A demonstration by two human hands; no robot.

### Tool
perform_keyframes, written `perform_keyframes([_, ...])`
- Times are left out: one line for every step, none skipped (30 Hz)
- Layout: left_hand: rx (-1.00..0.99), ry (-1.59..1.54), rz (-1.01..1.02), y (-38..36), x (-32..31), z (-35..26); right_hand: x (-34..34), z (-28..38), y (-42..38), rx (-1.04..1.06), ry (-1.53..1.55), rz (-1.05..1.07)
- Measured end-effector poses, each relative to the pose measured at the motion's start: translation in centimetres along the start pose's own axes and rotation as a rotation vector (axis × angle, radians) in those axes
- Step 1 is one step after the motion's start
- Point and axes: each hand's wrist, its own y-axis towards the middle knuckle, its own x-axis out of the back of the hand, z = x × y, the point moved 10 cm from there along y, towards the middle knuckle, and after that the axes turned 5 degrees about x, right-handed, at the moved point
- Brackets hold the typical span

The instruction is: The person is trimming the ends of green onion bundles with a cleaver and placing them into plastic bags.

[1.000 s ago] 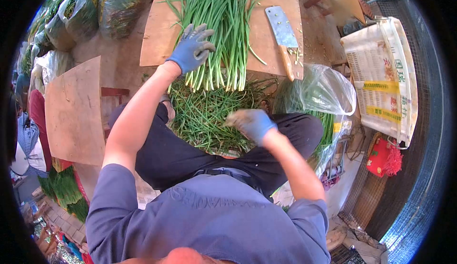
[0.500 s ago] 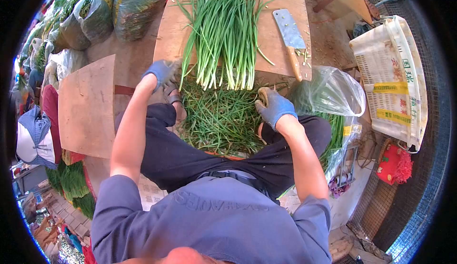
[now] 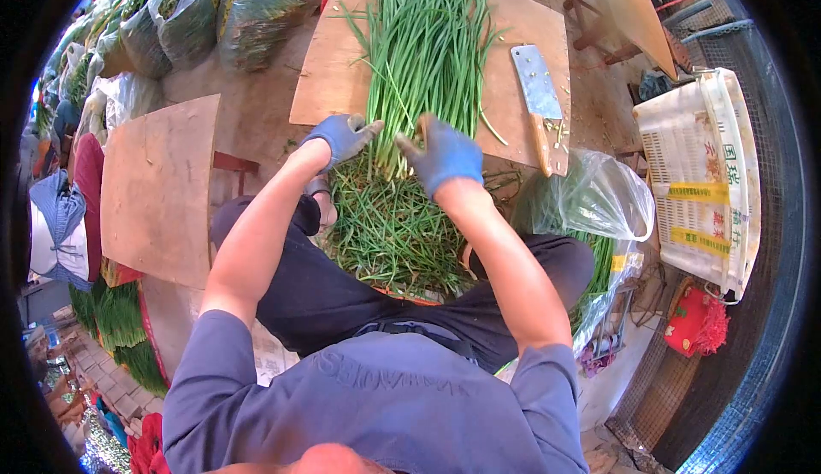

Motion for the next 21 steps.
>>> perform_keyframes([0.016,0.004,-0.028,-0.5,0.7,-0.2,-0.2,0.5,1.8,0.078,-0.054,-0.092])
perform_keyframes([0.028,0.008,-0.055,-1.0,1.2,-0.4,-0.7,0.8,3.3,0.072,-0.088,-0.112])
perform_keyframes([0.041,0.01,-0.081,-1.4,1.7,-0.6,-1.1,0.9,4.6,0.068,-0.124,-0.131])
perform_keyframes([0.054,0.002,-0.107,-1.7,2.2,-0.9,-2.2,0.1,6.0,0.044,-0.105,-0.09])
perform_keyframes([0.041,0.015,-0.14,-2.0,2.3,-1.3,-3.4,-0.7,7.2,0.018,-0.086,-0.046])
perform_keyframes([0.027,0.027,-0.172,-2.3,2.2,-1.7,-4.4,-1.5,7.8,-0.009,-0.067,-0.002])
perform_keyframes([0.011,0.038,-0.201,-2.5,2.1,-2.4,-4.1,-2.3,7.8,-0.003,0.066,-0.086])
perform_keyframes([0.054,0.058,-0.148,-2.7,1.7,-2.8,-3.6,-3.2,7.6,0.002,0.199,-0.17])
perform_keyframes([0.063,0.031,-0.125,-2.5,1.4,-2.6,-2.0,-3.2,6.8,0.008,0.331,-0.254])
perform_keyframes([0.073,0.004,-0.097,-2.0,1.0,-2.4,-0.4,-3.6,5.7,0.011,0.394,-0.29])
perform_keyframes([0.081,-0.02,-0.072,-1.1,0.7,-2.2,0.9,-3.7,4.0,0.015,0.556,-0.243])
perform_keyframes([0.041,-0.159,-0.055,0.6,-0.3,-1.0,1.7,-4.1,1.5,-0.055,0.655,-0.143])
perform_keyframes([-0.08,-0.134,-0.215,2.0,-0.2,-0.5,1.6,-4.4,-1.5,-0.126,0.754,-0.043])
perform_keyframes([-0.062,-0.226,-0.106,3.8,-1.6,0.7,0.2,-4.0,-4.5,-0.061,0.713,0.069])
perform_keyframes([-0.046,-0.345,0.026,3.8,-2.1,0.8,-1.9,-4.0,-7.3,0.008,0.669,0.18])
perform_keyframes([-0.015,-0.458,0.154,3.6,-2.6,0.8,-5.8,-3.4,-10.7,0.246,0.348,0.425])
perform_keyframes([-0.013,-0.497,0.192,3.4,-2.7,0.8,-9.3,-3.2,-14.1,0.475,0.014,0.654])
perform_keyframes([-0.013,-0.533,0.232,3.5,-2.8,0.9,-9.7,-3.1,-15.1,0.372,-0.154,0.804])
perform_keyframes([-0.011,-0.57,0.271,3.6,-2.9,0.9,-9.9,-2.9,-15.9,0.266,-0.324,0.95])
perform_keyframes([-0.02,-0.585,0.313,3.7,-3.2,0.8,-9.1,-1.6,-13.5,0.256,-0.159,0.714])
perform_keyframes([-0.013,-0.603,0.31,3.6,-3.4,0.9,-7.2,-0.1,-10.6,0.204,-0.055,0.486])
